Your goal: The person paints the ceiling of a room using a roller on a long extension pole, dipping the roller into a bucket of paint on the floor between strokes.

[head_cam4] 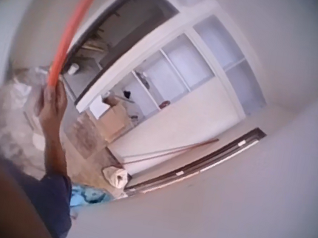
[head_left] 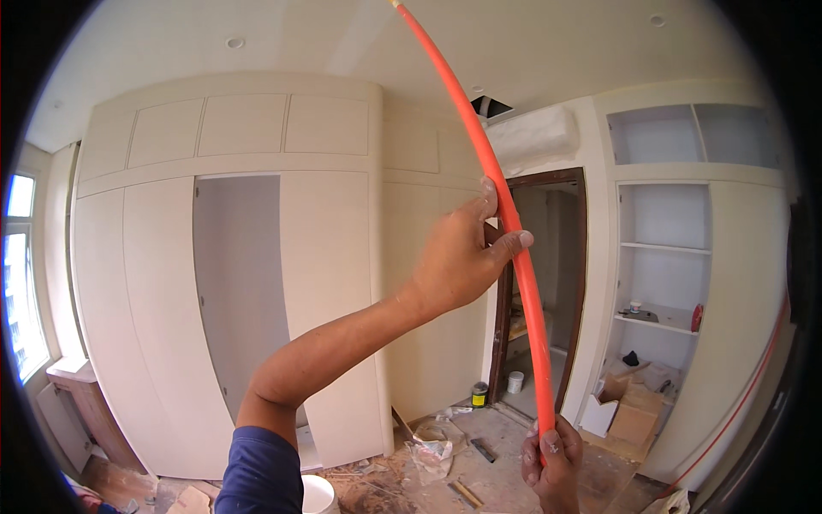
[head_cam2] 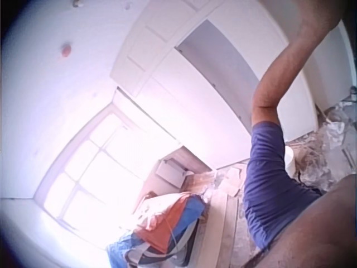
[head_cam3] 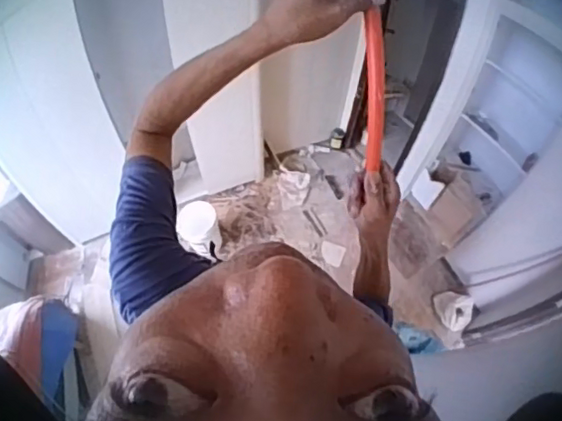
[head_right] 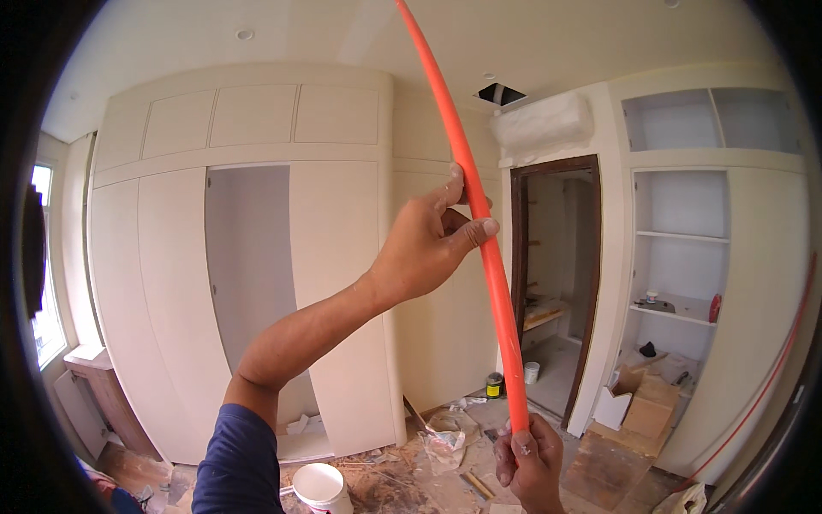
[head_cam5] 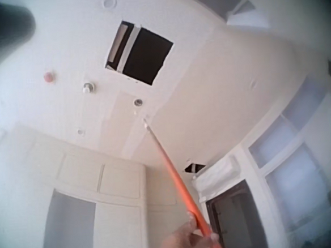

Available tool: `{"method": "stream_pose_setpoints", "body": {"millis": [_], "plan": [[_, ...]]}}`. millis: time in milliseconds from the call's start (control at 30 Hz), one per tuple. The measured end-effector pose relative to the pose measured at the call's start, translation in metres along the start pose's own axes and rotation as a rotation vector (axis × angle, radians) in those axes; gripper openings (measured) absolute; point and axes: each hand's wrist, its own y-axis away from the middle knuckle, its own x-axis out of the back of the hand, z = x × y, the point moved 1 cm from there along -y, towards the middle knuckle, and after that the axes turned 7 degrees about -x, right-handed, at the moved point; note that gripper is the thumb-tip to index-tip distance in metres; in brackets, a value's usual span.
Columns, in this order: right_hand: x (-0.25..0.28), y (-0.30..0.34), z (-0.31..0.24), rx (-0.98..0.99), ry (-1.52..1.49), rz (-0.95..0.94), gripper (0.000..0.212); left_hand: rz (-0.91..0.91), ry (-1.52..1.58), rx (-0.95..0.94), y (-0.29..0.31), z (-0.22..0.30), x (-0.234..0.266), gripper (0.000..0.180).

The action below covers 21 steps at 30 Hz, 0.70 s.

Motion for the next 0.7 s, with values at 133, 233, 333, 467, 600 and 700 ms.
{"method": "stream_pose_setpoints", "body": {"millis": [133,233,333,467,600,700], "plan": [[0.007,0.013,-0.007,0.02,0.009,0.044,0.039,-0.016,0.025,-0.004,0.001,0.011,-0.008,0.081],[0.011,0.018,-0.009,0.021,0.01,0.032,0.04,-0.001,0.072,-0.011,0.003,0.012,-0.014,0.085],[0.013,0.021,-0.009,0.026,0.041,0.036,0.041,-0.008,0.106,0.008,0.006,0.011,-0.016,0.087],[0.016,0.014,-0.005,-0.008,0.025,0.005,0.04,0.02,0.221,-0.001,0.011,0.007,-0.014,0.089],[0.021,0.008,-0.003,-0.019,0.039,-0.047,0.04,0.04,0.247,0.03,0.011,-0.004,-0.018,0.088],[0.015,-0.008,-0.002,-0.031,0.058,-0.063,0.038,0.061,0.234,0.017,0.005,-0.018,-0.013,0.087]]}}
